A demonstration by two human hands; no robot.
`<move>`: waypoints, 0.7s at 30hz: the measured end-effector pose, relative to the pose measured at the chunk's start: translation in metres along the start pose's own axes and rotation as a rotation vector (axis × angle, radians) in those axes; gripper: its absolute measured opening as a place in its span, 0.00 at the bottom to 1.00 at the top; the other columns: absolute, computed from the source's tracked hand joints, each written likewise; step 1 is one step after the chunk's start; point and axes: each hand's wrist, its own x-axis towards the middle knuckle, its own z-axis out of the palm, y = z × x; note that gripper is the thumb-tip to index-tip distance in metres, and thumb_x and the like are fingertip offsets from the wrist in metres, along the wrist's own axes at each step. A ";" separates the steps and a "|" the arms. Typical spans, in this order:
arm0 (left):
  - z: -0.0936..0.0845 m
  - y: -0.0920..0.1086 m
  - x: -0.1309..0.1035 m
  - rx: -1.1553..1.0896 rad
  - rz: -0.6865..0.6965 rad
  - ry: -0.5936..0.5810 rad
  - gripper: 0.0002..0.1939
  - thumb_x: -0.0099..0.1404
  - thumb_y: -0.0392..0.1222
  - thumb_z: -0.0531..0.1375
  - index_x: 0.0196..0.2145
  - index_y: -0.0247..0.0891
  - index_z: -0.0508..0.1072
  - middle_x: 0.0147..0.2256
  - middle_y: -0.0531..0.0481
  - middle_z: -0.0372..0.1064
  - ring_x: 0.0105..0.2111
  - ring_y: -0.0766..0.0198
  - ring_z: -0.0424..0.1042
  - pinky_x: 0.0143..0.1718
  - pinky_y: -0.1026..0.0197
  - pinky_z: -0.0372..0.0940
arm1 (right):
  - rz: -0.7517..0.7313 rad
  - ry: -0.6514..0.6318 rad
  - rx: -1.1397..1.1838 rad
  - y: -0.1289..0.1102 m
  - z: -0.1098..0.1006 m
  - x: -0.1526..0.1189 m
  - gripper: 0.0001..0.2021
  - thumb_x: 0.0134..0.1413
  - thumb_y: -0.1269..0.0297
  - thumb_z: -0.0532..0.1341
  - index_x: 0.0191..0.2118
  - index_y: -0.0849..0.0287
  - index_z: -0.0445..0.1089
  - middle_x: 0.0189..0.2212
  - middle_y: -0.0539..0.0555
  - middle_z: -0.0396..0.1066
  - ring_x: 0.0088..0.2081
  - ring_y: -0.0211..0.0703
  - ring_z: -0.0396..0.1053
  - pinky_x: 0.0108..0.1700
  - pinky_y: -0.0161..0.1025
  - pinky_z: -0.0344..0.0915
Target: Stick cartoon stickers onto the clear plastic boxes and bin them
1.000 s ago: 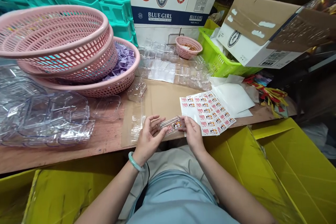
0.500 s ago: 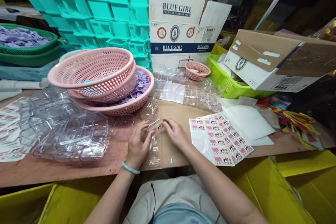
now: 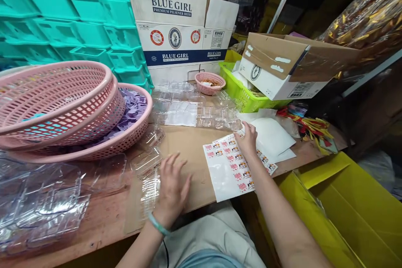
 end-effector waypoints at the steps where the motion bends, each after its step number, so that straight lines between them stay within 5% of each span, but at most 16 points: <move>1: 0.007 0.009 0.003 -0.062 0.021 -0.051 0.20 0.63 0.34 0.57 0.53 0.42 0.62 0.57 0.39 0.59 0.60 0.47 0.55 0.59 0.38 0.56 | 0.004 -0.022 0.010 0.006 -0.003 0.013 0.12 0.47 0.62 0.64 0.40 0.57 0.72 0.48 0.63 0.66 0.52 0.57 0.62 0.57 0.59 0.55; 3: 0.019 0.023 0.009 -0.167 0.062 -0.140 0.19 0.65 0.35 0.56 0.53 0.42 0.62 0.57 0.40 0.60 0.60 0.50 0.56 0.59 0.41 0.57 | -0.008 -0.066 0.058 0.009 -0.008 0.026 0.06 0.49 0.61 0.62 0.32 0.58 0.72 0.44 0.61 0.70 0.50 0.55 0.64 0.57 0.58 0.56; 5: 0.024 0.030 0.014 -0.232 0.078 -0.190 0.20 0.65 0.35 0.55 0.55 0.42 0.61 0.58 0.40 0.60 0.60 0.52 0.57 0.60 0.42 0.57 | -0.022 -0.060 0.116 0.001 -0.014 0.024 0.10 0.57 0.58 0.56 0.35 0.58 0.69 0.41 0.60 0.73 0.48 0.50 0.67 0.54 0.54 0.61; 9: 0.021 0.030 0.020 -0.227 0.049 -0.178 0.28 0.66 0.37 0.56 0.62 0.44 0.53 0.62 0.38 0.53 0.64 0.50 0.53 0.61 0.41 0.55 | 0.164 -0.068 0.660 -0.032 -0.028 -0.013 0.12 0.62 0.55 0.51 0.42 0.56 0.64 0.40 0.57 0.74 0.44 0.45 0.72 0.42 0.44 0.71; 12: 0.008 0.024 0.018 -0.145 0.117 -0.089 0.40 0.63 0.41 0.61 0.66 0.46 0.43 0.67 0.35 0.38 0.67 0.43 0.42 0.61 0.36 0.51 | 0.467 -0.442 1.008 -0.064 -0.026 -0.059 0.11 0.57 0.55 0.58 0.39 0.57 0.68 0.35 0.56 0.75 0.39 0.44 0.74 0.32 0.38 0.72; 15: -0.009 0.012 0.010 -0.093 0.186 -0.098 0.40 0.61 0.41 0.63 0.65 0.48 0.47 0.63 0.37 0.50 0.63 0.44 0.52 0.60 0.40 0.55 | 0.590 -0.875 1.039 -0.089 -0.018 -0.103 0.15 0.60 0.54 0.55 0.41 0.61 0.70 0.35 0.58 0.76 0.36 0.44 0.75 0.32 0.39 0.73; 18: -0.018 -0.006 0.000 -0.030 0.100 -0.139 0.33 0.61 0.42 0.62 0.62 0.48 0.56 0.54 0.40 0.62 0.55 0.50 0.63 0.56 0.46 0.61 | 0.377 -0.836 0.780 -0.096 -0.020 -0.126 0.18 0.63 0.54 0.52 0.48 0.61 0.68 0.39 0.60 0.76 0.38 0.46 0.76 0.39 0.46 0.75; 21: -0.012 -0.027 -0.008 0.086 0.003 -0.102 0.30 0.62 0.42 0.61 0.60 0.44 0.60 0.54 0.38 0.61 0.56 0.47 0.61 0.57 0.42 0.59 | -0.126 -0.647 0.284 -0.080 -0.040 -0.127 0.23 0.57 0.53 0.60 0.55 0.58 0.65 0.48 0.62 0.73 0.50 0.54 0.71 0.51 0.56 0.69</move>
